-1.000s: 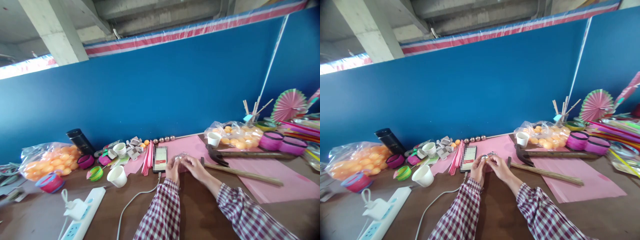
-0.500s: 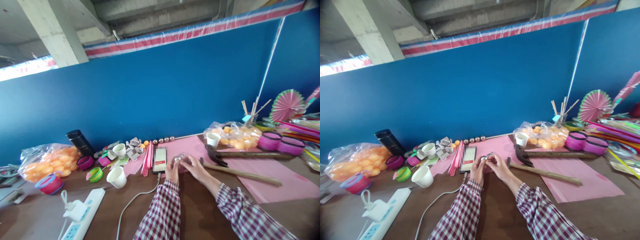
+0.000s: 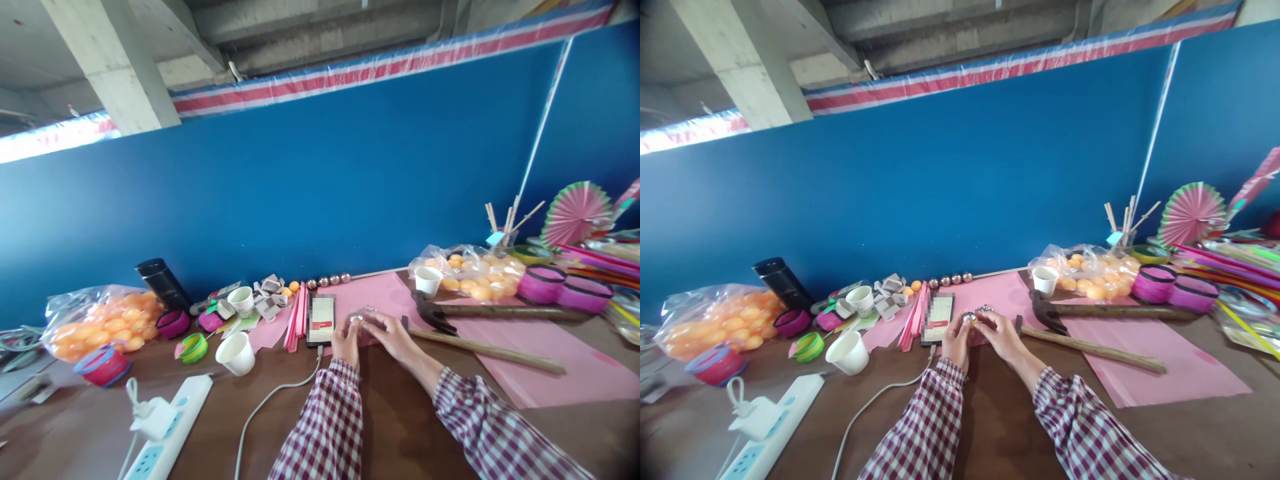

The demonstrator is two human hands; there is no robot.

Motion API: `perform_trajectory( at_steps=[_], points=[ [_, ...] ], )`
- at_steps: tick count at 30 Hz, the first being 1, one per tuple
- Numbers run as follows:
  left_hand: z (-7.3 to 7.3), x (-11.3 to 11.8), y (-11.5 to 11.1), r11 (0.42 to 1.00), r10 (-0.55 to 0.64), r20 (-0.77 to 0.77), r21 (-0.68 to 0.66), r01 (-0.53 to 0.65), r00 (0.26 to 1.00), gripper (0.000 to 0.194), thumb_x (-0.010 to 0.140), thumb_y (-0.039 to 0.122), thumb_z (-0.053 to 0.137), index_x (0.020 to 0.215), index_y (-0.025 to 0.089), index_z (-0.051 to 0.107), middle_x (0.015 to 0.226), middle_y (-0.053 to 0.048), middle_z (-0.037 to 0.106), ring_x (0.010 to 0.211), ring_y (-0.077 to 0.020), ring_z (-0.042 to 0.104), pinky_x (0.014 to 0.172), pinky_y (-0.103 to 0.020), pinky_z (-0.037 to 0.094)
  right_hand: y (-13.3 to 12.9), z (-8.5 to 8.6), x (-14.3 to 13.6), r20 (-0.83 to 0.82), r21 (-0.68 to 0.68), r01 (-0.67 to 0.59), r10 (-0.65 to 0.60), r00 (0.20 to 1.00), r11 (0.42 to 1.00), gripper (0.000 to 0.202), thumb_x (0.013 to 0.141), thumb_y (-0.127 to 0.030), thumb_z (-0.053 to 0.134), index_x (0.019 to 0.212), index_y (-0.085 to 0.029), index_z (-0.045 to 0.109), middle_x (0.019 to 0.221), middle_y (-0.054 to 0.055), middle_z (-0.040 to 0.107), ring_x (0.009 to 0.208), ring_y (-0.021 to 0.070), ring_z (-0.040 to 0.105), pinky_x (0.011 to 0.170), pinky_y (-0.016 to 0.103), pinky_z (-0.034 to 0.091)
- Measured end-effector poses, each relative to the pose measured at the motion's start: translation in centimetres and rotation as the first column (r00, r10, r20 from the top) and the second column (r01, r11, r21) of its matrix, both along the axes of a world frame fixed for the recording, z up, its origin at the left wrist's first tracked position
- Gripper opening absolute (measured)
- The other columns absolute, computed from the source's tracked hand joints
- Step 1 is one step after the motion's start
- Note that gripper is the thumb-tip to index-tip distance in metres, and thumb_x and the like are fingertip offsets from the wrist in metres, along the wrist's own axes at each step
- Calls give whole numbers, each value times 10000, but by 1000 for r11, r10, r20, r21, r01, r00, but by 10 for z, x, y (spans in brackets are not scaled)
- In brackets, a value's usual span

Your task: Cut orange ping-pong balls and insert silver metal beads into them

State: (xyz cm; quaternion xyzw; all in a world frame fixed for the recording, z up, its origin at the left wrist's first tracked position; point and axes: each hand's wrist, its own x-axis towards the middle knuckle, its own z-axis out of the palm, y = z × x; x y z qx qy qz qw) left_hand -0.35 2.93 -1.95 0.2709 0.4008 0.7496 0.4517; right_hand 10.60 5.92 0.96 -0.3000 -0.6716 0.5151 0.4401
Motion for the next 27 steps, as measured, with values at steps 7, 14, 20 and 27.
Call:
perform_trajectory(
  at_steps=[7,14,20,27],
  points=[
    [3,0,-2,999,7,6,-39,-7,1000,341,640,282,665,952,157,602,972,-81,641,901,-176,591,837,-313,448,-2,0,-2,-21,4,7,-7,1000,1000,294,711,-356,580,928,-159,576,935,65,635,897,197,582,825,334,455],
    [1,0,0,998,-2,-11,-60,2,1000,364,675,323,636,977,135,559,948,-94,633,865,-163,594,812,-312,452,-5,-4,-4,1,82,43,-43,999,996,134,743,-315,536,801,-195,531,791,16,605,738,151,584,678,266,483],
    [0,0,0,998,-8,29,-58,9,1000,349,669,317,636,961,142,556,927,-83,633,826,-153,598,782,-308,458,-3,-7,-4,29,87,54,-57,998,995,156,747,-318,525,787,-173,568,885,54,612,802,174,582,704,292,473],
    [3,-1,-1,999,-35,55,-13,36,998,331,646,294,646,937,146,590,935,-79,646,901,-188,592,871,-346,418,1,-11,-5,74,57,63,-67,995,996,194,731,-345,550,763,-159,596,939,69,611,835,180,568,729,291,454]
  ],
)
